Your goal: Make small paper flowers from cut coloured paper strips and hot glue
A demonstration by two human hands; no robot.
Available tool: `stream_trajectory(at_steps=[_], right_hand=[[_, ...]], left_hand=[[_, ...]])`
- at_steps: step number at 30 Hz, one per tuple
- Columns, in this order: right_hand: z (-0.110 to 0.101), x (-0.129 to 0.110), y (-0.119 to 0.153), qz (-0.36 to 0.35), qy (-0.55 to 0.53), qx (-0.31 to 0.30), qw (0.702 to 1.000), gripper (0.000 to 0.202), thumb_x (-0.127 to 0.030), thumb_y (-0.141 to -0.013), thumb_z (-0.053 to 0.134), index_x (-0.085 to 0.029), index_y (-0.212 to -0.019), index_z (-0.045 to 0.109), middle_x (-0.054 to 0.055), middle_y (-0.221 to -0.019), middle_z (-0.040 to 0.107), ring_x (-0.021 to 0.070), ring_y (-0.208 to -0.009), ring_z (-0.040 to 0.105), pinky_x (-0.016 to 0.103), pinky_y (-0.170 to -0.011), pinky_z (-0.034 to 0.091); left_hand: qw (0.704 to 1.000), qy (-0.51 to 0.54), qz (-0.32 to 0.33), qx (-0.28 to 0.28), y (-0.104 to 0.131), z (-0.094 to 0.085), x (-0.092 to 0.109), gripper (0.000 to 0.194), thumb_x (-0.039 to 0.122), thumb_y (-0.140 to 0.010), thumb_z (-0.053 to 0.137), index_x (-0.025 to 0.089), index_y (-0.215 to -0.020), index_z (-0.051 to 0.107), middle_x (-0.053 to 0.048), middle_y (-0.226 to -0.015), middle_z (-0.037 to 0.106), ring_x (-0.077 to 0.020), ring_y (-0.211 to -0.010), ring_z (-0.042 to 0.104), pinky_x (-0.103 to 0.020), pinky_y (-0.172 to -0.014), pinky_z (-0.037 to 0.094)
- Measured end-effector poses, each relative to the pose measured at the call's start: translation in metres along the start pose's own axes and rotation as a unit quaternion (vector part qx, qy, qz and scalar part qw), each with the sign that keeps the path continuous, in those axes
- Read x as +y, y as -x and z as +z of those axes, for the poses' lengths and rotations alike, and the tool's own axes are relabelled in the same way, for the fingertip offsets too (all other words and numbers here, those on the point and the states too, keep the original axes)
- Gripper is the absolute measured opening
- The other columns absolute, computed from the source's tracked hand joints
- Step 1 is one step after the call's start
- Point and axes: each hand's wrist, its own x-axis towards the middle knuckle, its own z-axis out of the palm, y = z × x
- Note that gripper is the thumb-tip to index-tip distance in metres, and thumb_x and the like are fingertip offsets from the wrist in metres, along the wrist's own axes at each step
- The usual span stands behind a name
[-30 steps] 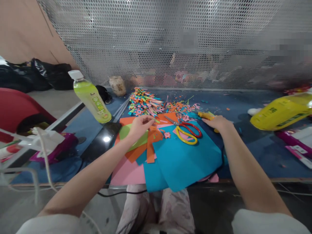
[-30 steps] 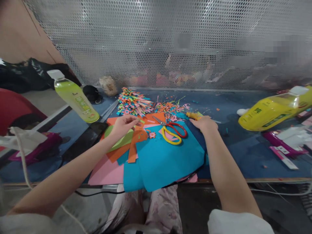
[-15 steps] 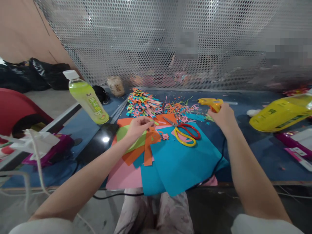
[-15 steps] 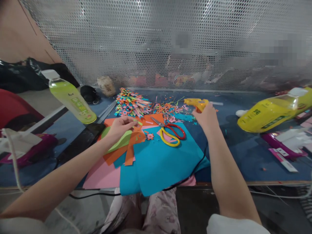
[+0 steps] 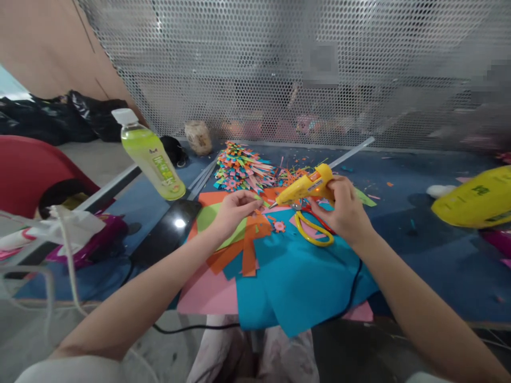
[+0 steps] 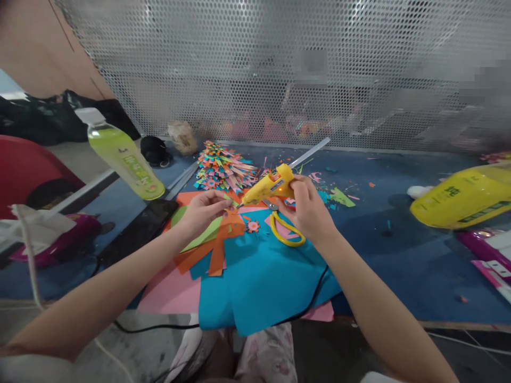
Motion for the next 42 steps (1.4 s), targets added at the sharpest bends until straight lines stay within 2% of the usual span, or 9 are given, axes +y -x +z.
stream_trajectory(at_steps=[6,16,21,31,42], right_hand=[[-0.0008,0.0001,-0.0012,-0.021,0.017,0.024,0.999,0.034,-0.024,-0.082,0.062,-0.024,-0.105,0.038,0.01,-0.105,0.053,0.0236,-0.099,0.057,0.038,-0.078,0.053],[-0.0004,0.0013,0.0012,-0.011,0.025,-0.007,1.0,0.028,-0.023,-0.084,0.058,-0.025,-0.104,0.038,0.011,-0.108,0.053,0.0251,-0.104,0.056,0.041,-0.083,0.051],[-0.0009,-0.0003,0.0002,-0.025,0.021,-0.009,0.999,0.028,-0.02,-0.084,0.058,-0.024,-0.102,0.038,0.011,-0.107,0.053,0.0242,-0.105,0.056,0.039,-0.08,0.053],[-0.0016,0.0011,-0.0006,-0.022,0.02,-0.001,1.0,0.025,-0.026,-0.084,0.06,-0.024,-0.099,0.039,0.01,-0.105,0.052,0.0237,-0.102,0.056,0.039,-0.079,0.053],[0.0,0.0019,0.0016,-0.014,0.011,-0.014,1.0,0.022,-0.022,-0.084,0.057,-0.025,-0.097,0.039,0.009,-0.108,0.053,0.0232,-0.109,0.054,0.039,-0.082,0.053]], left_hand=[[1.0,0.029,-0.001,-0.001,-0.0009,-0.0003,0.0012,0.027,0.031,-0.062,0.078,0.014,-0.073,0.061,-0.002,-0.065,0.068,-0.0128,-0.062,0.063,-0.023,-0.054,0.044],[0.999,0.036,-0.011,-0.001,-0.0005,0.0016,0.0027,0.03,0.031,-0.057,0.081,0.014,-0.072,0.061,-0.001,-0.063,0.067,-0.0121,-0.06,0.062,-0.023,-0.053,0.044],[0.999,0.04,-0.015,-0.001,-0.001,0.002,0.0019,0.028,0.029,-0.058,0.08,0.014,-0.072,0.061,-0.001,-0.063,0.067,-0.0123,-0.06,0.063,-0.022,-0.053,0.044],[0.998,0.054,-0.022,0.003,0.0003,0.0028,0.0048,0.023,0.025,-0.059,0.079,0.013,-0.071,0.062,-0.002,-0.065,0.067,-0.0123,-0.062,0.064,-0.021,-0.052,0.044],[0.998,0.048,-0.028,0.008,0.0023,0.0051,0.0062,0.023,0.026,-0.059,0.079,0.013,-0.07,0.062,-0.003,-0.065,0.068,-0.0123,-0.062,0.063,-0.021,-0.052,0.044]])
